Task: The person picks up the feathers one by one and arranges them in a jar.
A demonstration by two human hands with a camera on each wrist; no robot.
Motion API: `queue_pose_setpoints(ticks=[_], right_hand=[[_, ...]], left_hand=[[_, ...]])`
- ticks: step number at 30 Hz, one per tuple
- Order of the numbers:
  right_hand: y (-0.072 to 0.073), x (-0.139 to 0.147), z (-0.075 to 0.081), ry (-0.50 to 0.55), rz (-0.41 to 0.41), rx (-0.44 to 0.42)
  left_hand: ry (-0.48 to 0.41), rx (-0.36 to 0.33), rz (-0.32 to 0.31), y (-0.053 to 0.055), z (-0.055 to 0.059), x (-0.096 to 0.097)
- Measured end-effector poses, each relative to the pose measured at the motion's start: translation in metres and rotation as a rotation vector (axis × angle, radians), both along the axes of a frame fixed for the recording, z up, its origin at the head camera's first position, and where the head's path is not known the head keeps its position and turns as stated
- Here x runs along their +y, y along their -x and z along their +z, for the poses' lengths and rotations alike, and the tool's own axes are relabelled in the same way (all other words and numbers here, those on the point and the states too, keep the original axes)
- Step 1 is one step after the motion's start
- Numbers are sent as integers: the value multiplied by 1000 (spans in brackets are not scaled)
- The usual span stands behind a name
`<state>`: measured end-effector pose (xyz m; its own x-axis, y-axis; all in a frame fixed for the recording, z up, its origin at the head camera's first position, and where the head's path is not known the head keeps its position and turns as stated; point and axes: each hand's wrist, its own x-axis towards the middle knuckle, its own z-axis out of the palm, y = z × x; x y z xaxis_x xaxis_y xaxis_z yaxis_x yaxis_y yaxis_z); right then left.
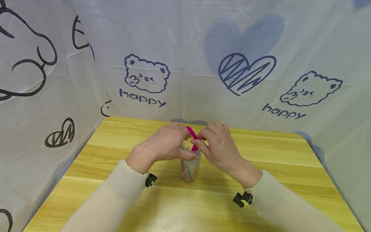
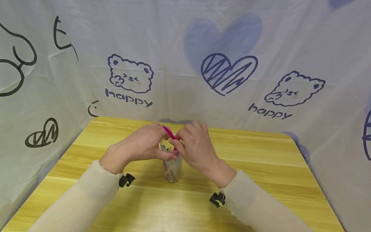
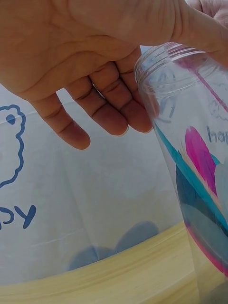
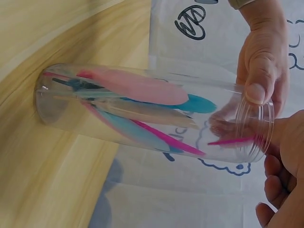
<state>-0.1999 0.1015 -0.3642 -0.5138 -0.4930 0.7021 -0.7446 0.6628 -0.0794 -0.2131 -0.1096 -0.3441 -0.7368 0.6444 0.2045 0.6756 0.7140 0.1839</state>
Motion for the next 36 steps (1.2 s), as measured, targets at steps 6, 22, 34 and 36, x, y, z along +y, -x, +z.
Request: queue_pose_setpoints(ticks=[6, 22, 34, 36], right_hand=[[0, 2, -1, -18, -13, 3], [2, 5, -6, 5, -4, 18], [5, 7, -18, 140, 46, 117], [4, 10, -20, 171, 33, 132]], left_hand=[[5, -15, 25, -1, -1, 0], [-42, -94, 46, 1, -3, -2], [-126, -207, 84, -2, -11, -11], [-135, -222, 104, -5, -15, -15]])
